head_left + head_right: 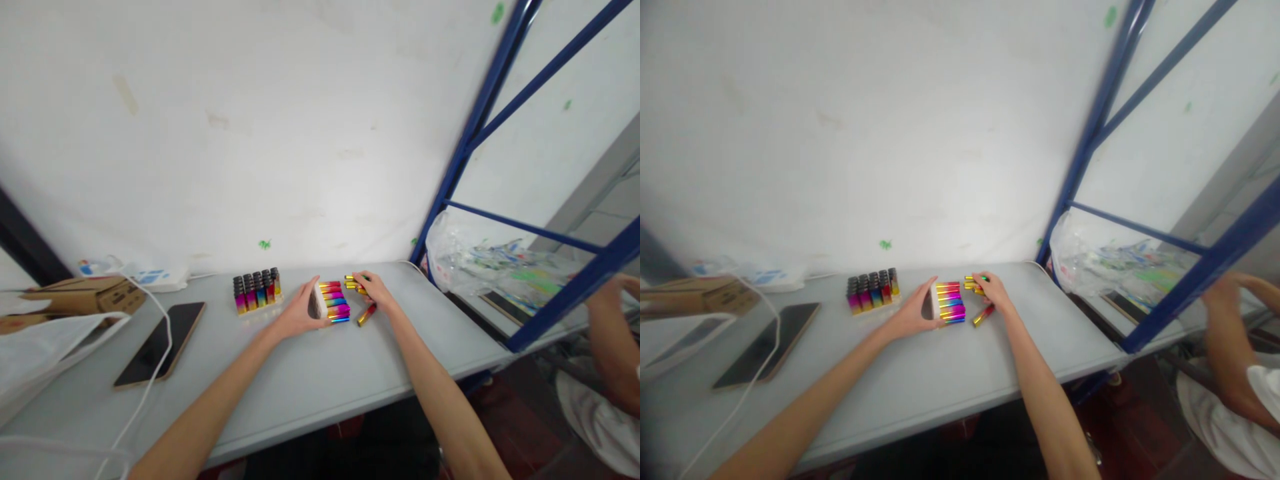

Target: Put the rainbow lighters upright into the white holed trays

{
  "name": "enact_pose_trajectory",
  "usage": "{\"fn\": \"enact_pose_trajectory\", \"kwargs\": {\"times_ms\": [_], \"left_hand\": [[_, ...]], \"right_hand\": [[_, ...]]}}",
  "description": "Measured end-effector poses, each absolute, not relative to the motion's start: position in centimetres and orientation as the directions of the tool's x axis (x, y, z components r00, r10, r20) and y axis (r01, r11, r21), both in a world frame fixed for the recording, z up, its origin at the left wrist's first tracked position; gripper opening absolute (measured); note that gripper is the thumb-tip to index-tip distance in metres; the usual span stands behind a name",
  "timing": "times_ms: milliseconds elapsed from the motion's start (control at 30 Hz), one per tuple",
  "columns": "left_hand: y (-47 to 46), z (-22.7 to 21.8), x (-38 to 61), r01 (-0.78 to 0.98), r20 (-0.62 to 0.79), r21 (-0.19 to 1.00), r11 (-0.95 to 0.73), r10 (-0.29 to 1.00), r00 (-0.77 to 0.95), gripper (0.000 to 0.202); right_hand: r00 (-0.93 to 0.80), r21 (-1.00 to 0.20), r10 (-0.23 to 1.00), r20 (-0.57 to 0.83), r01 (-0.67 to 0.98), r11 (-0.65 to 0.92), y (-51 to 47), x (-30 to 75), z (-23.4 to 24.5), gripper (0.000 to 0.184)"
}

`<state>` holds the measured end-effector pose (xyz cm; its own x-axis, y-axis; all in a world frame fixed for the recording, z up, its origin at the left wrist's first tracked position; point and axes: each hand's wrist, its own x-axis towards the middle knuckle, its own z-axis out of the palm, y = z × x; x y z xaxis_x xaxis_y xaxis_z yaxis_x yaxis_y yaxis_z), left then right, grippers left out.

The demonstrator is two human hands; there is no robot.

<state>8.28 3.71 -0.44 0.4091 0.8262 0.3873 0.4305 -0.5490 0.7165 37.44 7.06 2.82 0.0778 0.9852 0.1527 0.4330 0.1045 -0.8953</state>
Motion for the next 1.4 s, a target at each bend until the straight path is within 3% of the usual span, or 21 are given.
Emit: {"fn": "enact_pose_trajectory", "kwargs": {"times_ms": [100,233,467,600,800,1000,1200,1400], "left_hand": [[3.5,-0.2,8.4,0.441,0.374,0.718,-0.539,0.833,0.409,0.129],[3.4,0.0,8.4,0.430,0.390,0.719,-0.546,0.829,0.400,0.124],[3.5,0.0,8.5,0.447,0.368,0.719,-0.532,0.837,0.404,0.130],[3.4,0.3,8.5,0.461,0.352,0.717,-0.522,0.843,0.407,0.129],[3.4,0.0,8.3,0.447,0.368,0.718,-0.533,0.836,0.406,0.129],[3.6,-0.2,8.4,0.433,0.376,0.722,-0.539,0.832,0.409,0.127],[3.5,-0.1,8.5,0.436,0.376,0.722,-0.537,0.834,0.403,0.122],[3.4,0.1,8.3,0.439,0.396,0.713,-0.546,0.831,0.390,0.118]], "right_hand": [[0.120,-0.854,0.976,0.183,0.510,0.097,6.7,38.3,2.7,0.041],[0.011,-0.637,0.953,0.302,0.746,0.194,6.2,38.5,2.2,0.030],[-0.099,-0.421,0.949,0.300,0.879,0.225,6.4,38.1,1.2,0.039],[-0.145,-0.403,0.930,0.339,0.871,0.282,6.7,38.2,1.3,0.045],[-0.193,-0.501,0.913,0.360,0.785,0.364,4.6,40.5,2.3,0.056],[-0.462,-0.407,0.844,0.273,0.740,0.536,0.8,41.0,1.2,0.060],[-0.420,-0.290,0.880,0.224,0.833,0.472,3.5,37.8,1.1,0.046],[-0.160,-0.267,0.949,0.272,0.935,0.234,4.8,35.0,1.5,0.038]]}}
